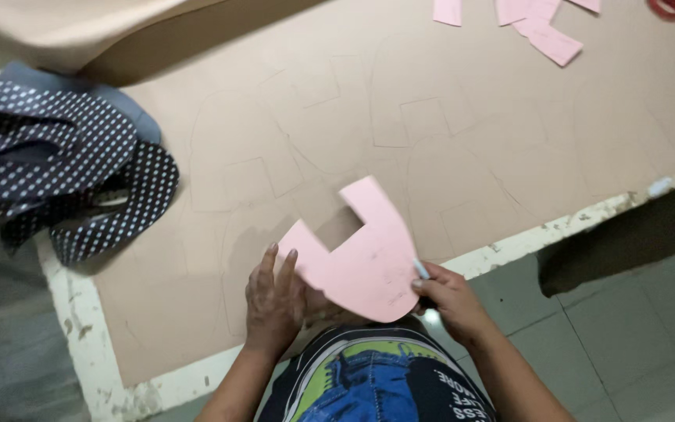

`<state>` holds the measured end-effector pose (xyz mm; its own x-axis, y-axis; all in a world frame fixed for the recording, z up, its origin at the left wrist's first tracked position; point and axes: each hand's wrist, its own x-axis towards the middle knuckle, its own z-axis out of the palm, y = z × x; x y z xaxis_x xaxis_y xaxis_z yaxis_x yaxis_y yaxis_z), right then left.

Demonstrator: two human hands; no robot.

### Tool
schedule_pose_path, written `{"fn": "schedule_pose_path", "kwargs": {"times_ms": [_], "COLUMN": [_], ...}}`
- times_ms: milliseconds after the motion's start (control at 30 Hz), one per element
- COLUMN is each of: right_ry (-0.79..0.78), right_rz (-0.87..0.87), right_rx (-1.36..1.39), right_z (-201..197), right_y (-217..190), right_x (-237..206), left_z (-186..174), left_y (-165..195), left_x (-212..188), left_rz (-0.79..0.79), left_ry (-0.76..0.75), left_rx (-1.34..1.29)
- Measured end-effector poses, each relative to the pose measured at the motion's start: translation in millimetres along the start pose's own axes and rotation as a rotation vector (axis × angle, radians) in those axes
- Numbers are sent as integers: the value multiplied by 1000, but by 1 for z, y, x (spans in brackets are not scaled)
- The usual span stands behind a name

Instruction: The person places pink paper shoe-pattern templates on a large sheet of kraft paper and traces around their edges with a marker, repositioning each template to draw outlines of shoe upper parts across the sheet.

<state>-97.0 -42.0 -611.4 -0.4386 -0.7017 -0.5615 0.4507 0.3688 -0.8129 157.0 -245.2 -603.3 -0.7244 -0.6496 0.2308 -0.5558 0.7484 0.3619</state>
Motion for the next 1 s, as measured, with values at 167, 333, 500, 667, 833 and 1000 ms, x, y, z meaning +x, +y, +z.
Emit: {"fn": "schedule_pose_path", "kwargs": {"times_ms": [167, 333, 500, 667, 833, 1000], "right_ry": [209, 272, 269, 349, 435, 380], "right_rz": [-194, -181, -220, -260, -181, -157], "right_rx": [31, 46, -79, 57, 99, 81], "right_z": [-94, -225, -335, -393, -439, -477], "right_y": [0, -7, -31, -49, -52, -34], "right_x": [-13, -12, -23, -49, -78, -92], "left_z": [14, 26, 21, 24, 77, 139], "left_y": [40, 101, 161, 214, 302, 397], "left_x": [-17, -28, -18, 9, 65, 122], "left_rz": [-330, -612, -793, -929, -508, -135], "left_ry": [57, 208, 393, 145, 85, -138], "left_rx": [39, 118, 174, 306, 169, -33]}}
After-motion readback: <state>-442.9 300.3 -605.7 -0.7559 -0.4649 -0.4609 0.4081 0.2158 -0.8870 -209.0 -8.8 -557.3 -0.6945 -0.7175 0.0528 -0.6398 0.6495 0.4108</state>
